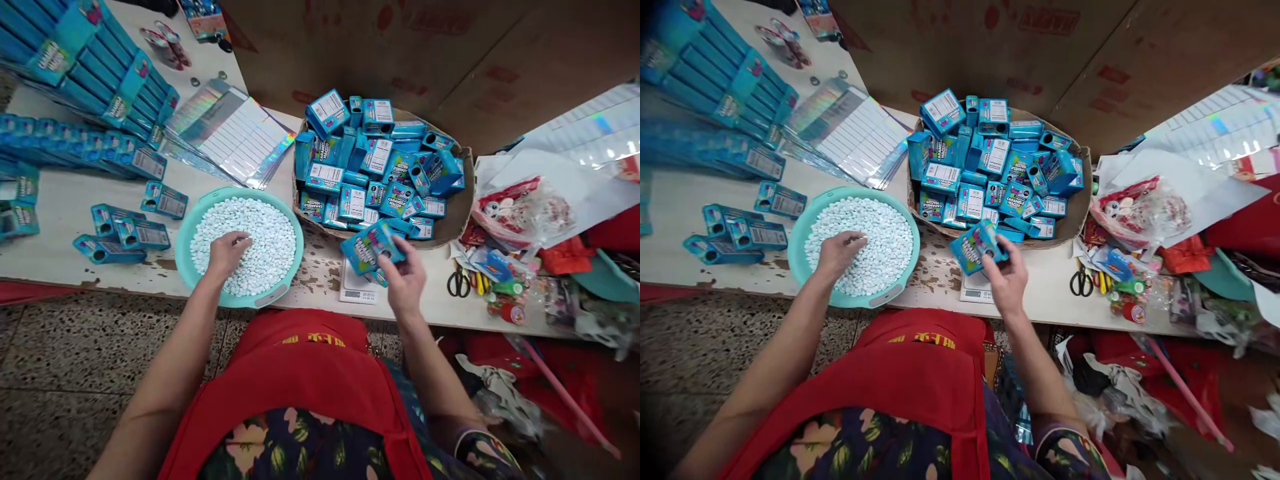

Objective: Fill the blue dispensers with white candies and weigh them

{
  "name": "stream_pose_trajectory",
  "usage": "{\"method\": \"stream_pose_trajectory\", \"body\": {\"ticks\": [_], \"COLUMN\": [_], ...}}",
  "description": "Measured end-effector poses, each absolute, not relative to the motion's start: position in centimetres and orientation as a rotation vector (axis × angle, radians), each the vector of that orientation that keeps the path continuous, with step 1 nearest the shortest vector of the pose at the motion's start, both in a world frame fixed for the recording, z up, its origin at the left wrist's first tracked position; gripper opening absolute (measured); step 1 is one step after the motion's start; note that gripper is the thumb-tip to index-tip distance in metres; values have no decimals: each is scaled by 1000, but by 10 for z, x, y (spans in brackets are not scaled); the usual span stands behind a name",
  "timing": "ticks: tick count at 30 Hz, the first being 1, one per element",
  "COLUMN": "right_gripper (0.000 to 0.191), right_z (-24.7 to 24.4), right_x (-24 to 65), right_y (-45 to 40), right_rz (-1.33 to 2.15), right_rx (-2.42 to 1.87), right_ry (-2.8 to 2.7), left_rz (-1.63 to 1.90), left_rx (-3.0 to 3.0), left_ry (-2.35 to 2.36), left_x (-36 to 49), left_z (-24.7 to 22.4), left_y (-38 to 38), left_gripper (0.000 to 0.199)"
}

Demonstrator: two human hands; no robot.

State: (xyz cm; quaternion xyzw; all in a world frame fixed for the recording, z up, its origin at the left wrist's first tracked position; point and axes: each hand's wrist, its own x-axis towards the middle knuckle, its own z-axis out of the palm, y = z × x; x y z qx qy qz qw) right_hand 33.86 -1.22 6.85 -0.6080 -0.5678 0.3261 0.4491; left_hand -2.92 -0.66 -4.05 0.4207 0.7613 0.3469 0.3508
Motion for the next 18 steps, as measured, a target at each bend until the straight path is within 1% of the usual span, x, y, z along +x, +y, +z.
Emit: {"method": "stream_pose_trajectory", "body": {"ticks": [3,5,7,10,12,14,16,18], "right_gripper": [48,49,46,39,39,43,49,56], "right_z": [25,-11,-44,-73,-73,-59,-39,-24], "right_x": [315,300,286,273,272,283,306,337], "right_y": [-43,-54,-57,-55,-54,-56,-58,-59], "right_rz": [939,937,878,815,767,646,425,145], "right_rx": [-1534,-1550,-1537,-1415,-1336,-1325,-1418,-1626], "right_ry": [-1457,-1550,-1669,-1859,-1961,-2028,-2027,-1918], "left_rz": [1187,1308,1307,1233,1209,1179,1116,1041], "left_rx": [665,483,386,324,342,424,537,641], "left_ry": [1737,1518,1366,1364,1416,1492,1590,1685], "left_x": [-28,-28,-26,-20,-17,-18,-23,-30], "left_z": [-32,-23,-14,-5,-3,-5,-8,-11], "left_y": [-9,-10,-10,-6,-5,-7,-12,-18], "left_gripper": [23,25,25,24,26,27,26,25]}}
